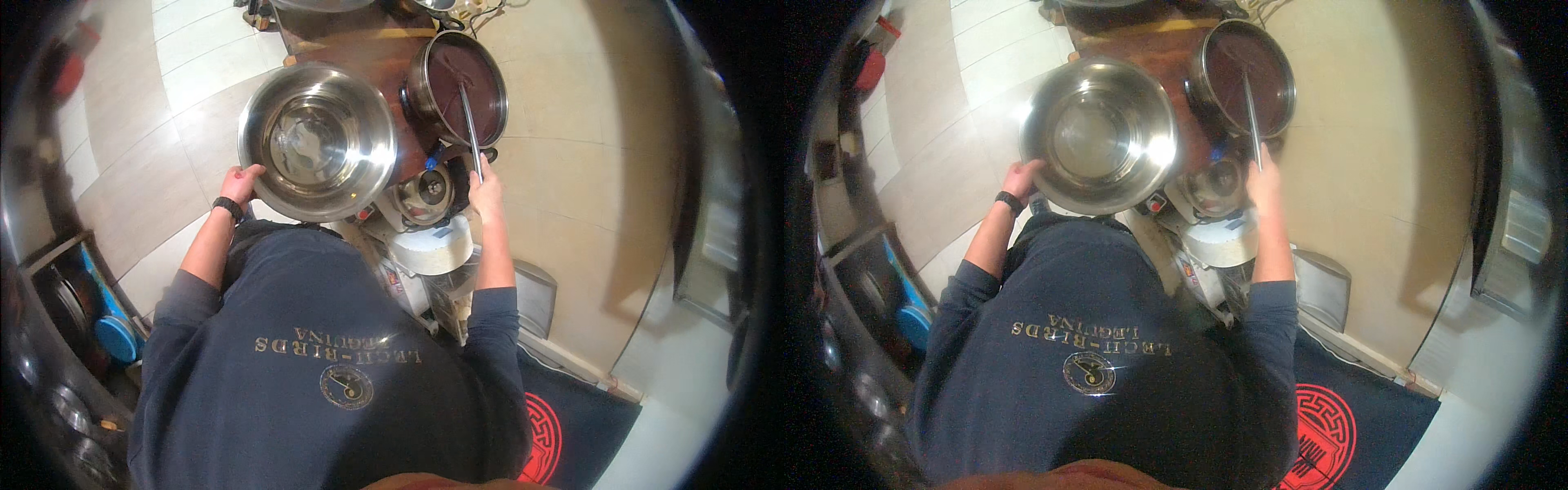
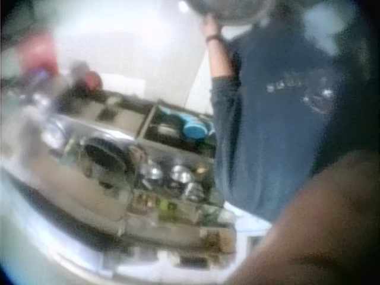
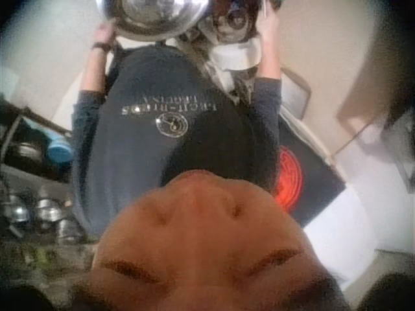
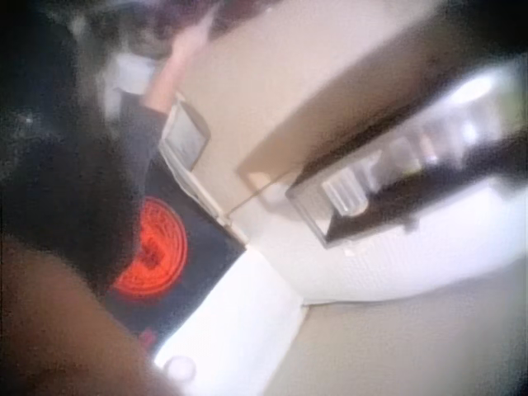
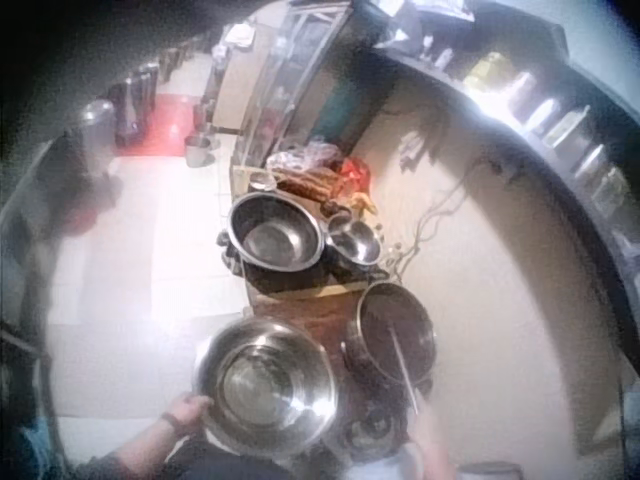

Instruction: The person portions dough from a large metal container into white plastic tubs using hands and a metal scraper. They repeatedly tear off chunks of dough, place them into the tubs, and scrape the container sides to gather remaining dough.

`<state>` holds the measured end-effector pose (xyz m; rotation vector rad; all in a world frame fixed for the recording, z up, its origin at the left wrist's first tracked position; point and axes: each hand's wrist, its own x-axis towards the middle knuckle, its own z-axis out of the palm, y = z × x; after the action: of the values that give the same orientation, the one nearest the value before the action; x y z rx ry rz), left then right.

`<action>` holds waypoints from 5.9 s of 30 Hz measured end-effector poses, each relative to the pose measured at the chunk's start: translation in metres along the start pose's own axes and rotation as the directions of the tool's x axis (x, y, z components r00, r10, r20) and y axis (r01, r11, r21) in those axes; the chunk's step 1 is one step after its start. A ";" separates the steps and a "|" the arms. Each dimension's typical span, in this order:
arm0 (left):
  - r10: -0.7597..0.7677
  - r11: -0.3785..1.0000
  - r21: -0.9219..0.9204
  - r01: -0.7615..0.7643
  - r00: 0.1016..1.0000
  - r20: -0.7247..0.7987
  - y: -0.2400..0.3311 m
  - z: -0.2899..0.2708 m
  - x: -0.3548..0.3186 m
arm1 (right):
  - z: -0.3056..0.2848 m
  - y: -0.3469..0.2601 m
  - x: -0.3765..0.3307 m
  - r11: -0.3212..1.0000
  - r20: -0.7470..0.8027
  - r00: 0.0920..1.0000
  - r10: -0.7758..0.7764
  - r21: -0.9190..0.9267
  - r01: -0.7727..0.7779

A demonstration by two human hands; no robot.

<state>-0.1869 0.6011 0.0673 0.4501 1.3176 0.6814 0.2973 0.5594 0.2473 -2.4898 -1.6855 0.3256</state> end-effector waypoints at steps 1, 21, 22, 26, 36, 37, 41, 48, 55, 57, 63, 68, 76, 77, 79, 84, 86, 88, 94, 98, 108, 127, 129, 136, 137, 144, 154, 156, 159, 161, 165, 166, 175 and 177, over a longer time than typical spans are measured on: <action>-0.014 0.998 0.060 0.010 0.998 0.056 0.000 -0.005 0.005 | -0.013 -0.002 -0.003 1.000 0.006 1.000 0.001 -0.018 -0.001; -0.033 0.995 -0.087 0.043 0.993 0.113 -0.010 -0.004 0.045 | -0.135 -0.068 -0.067 0.986 0.350 0.925 0.146 -0.124 -0.109; -0.036 0.995 -0.093 0.046 0.993 0.109 -0.010 -0.001 0.047 | -0.139 -0.068 -0.069 0.987 0.355 0.925 0.139 -0.131 -0.098; -0.026 0.991 -0.131 0.037 0.996 0.083 -0.006 0.010 0.046 | -0.158 -0.046 -0.076 0.994 0.394 0.917 0.055 -0.110 -0.012; 0.053 0.992 -0.120 -0.049 0.998 0.033 0.041 0.018 0.053 | -0.132 -0.035 -0.066 0.986 0.363 0.917 0.167 -0.087 -0.146; 0.047 0.992 -0.118 -0.044 0.999 0.025 0.042 0.019 0.056 | -0.124 -0.032 -0.065 0.995 0.336 0.937 0.097 -0.041 -0.089; 0.038 0.988 -0.154 -0.030 0.998 0.046 0.033 0.019 0.070 | -0.094 -0.031 -0.051 0.998 0.329 0.943 0.044 0.036 -0.059; -0.025 0.965 -0.258 0.045 0.997 0.077 0.030 0.041 0.048 | -0.052 -0.014 -0.021 0.998 0.195 0.981 -0.005 0.065 -0.008; -0.032 0.948 -0.314 0.054 0.997 0.074 0.020 0.060 0.033 | -0.015 0.024 0.029 1.000 0.048 0.999 0.022 -0.015 -0.021; -0.023 0.945 -0.323 0.053 0.995 0.098 0.010 0.061 0.038 | -0.016 0.036 0.035 0.999 0.024 0.999 0.043 -0.031 -0.043; -0.044 0.955 -0.288 0.073 0.993 0.105 0.010 0.062 0.029 | -0.043 0.038 0.016 0.996 0.070 0.995 0.065 -0.059 -0.061; -0.041 0.947 -0.309 0.091 0.986 0.162 0.005 0.063 0.031 | -0.071 0.038 -0.019 0.982 0.180 0.973 0.147 -0.148 -0.121; -0.077 0.929 -0.338 0.152 0.971 0.226 0.005 0.069 0.037 | -0.119 0.030 -0.057 0.988 0.273 0.962 0.022 -0.151 0.020; -0.076 0.925 -0.347 0.153 0.971 0.227 0.006 0.069 0.035 | -0.126 0.025 -0.059 0.989 0.296 0.955 -0.007 -0.137 0.049; -0.087 0.934 -0.326 0.150 0.976 0.200 0.012 0.072 0.028 | -0.146 0.010 -0.062 0.995 0.383 0.920 0.089 -0.079 -0.063; -0.071 0.948 -0.293 0.124 0.980 0.184 0.009 0.071 0.028 | -0.152 0.018 -0.062 0.993 0.458 0.884 0.091 0.021 -0.113; -0.040 0.947 -0.308 0.087 0.987 0.158 0.007 0.069 0.029 | -0.150 0.008 -0.060 0.991 0.480 0.872 0.098 0.030 -0.128; -0.042 0.950 -0.301 0.082 0.990 0.137 0.007 0.066 0.028 | -0.135 0.007 -0.058 0.990 0.443 0.891 0.100 0.045 -0.134; -0.027 0.962 -0.270 0.029 1.000 0.014 0.003 0.048 0.021 | -0.094 0.000 -0.031 0.999 0.364 0.931 0.012 0.032 -0.025; -0.017 0.967 -0.256 0.017 1.000 0.000 0.007 0.043 0.002 | -0.065 0.011 -0.006 0.990 0.213 0.969 -0.122 0.093 0.104; -0.006 0.966 -0.258 -0.008 0.999 -0.052 -0.011 -0.002 -0.027 | -0.049 0.030 0.013 1.000 0.143 0.990 0.014 0.010 -0.016; 0.010 0.906 -0.420 -0.059 0.993 -0.120 0.005 -0.128 -0.024 | -0.139 -0.067 -0.071 0.937 0.454 0.820 0.349 -0.154 -0.314; 0.002 0.893 -0.444 -0.068 0.989 -0.148 0.012 -0.135 -0.029 | -0.144 -0.066 -0.077 0.946 0.476 0.819 0.319 -0.109 -0.306; 0.026 0.842 -0.523 -0.133 0.978 -0.207 0.009 -0.170 -0.030 | -0.143 -0.073 -0.075 0.936 0.485 0.804 0.344 -0.108 -0.335; 0.027 0.838 -0.527 -0.140 0.976 -0.217 0.007 -0.175 -0.030 | -0.138 -0.069 -0.071 0.946 0.477 0.819 0.317 -0.103 -0.307; 0.103 0.811 -0.535 -0.237 0.958 -0.268 -0.001 -0.171 -0.055 | -0.113 -0.060 -0.036 0.970 0.429 0.875 0.222 -0.002 -0.245; 0.041 0.781 -0.535 -0.322 0.881 -0.471 0.000 -0.125 -0.106 | -0.008 0.030 0.018 0.988 0.192 0.981 -0.018 0.154 -0.012; 0.015 0.762 -0.557 -0.330 0.869 -0.494 -0.010 -0.126 -0.111 | 0.008 0.048 0.030 0.989 0.109 0.988 -0.107 0.117 0.094; -0.008 0.749 -0.555 -0.362 0.833 -0.554 -0.017 -0.124 -0.126 | 0.014 0.042 0.034 0.995 0.108 0.989 -0.097 0.040 0.093; -0.023 0.760 -0.553 -0.342 0.835 -0.549 -0.019 -0.123 -0.138 | 0.017 0.058 0.034 0.995 0.103 0.991 -0.090 0.051 0.085; -0.034 0.738 -0.561 -0.375 0.810 -0.586 -0.031 -0.136 -0.133 | 0.011 0.082 0.029 0.997 0.159 0.985 -0.067 0.047 0.061; -0.040 0.733 -0.560 -0.385 0.798 -0.601 -0.031 -0.139 -0.130 | 0.006 0.081 0.028 0.999 0.194 0.980 -0.053 0.013 0.052; -0.103 0.718 -0.613 -0.331 0.820 -0.564 0.008 -0.216 -0.135 | -0.037 -0.001 -0.001 0.901 0.408 0.848 0.338 0.120 -0.416; -0.087 0.716 -0.608 -0.342 0.821 -0.564 0.025 -0.243 -0.144 | -0.047 -0.030 -0.004 0.883 0.451 0.810 0.374 0.093 -0.460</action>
<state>-0.4435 0.5025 0.1368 -0.3171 1.4507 1.4486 0.2804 0.5682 0.2994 -2.7481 -1.0957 1.0937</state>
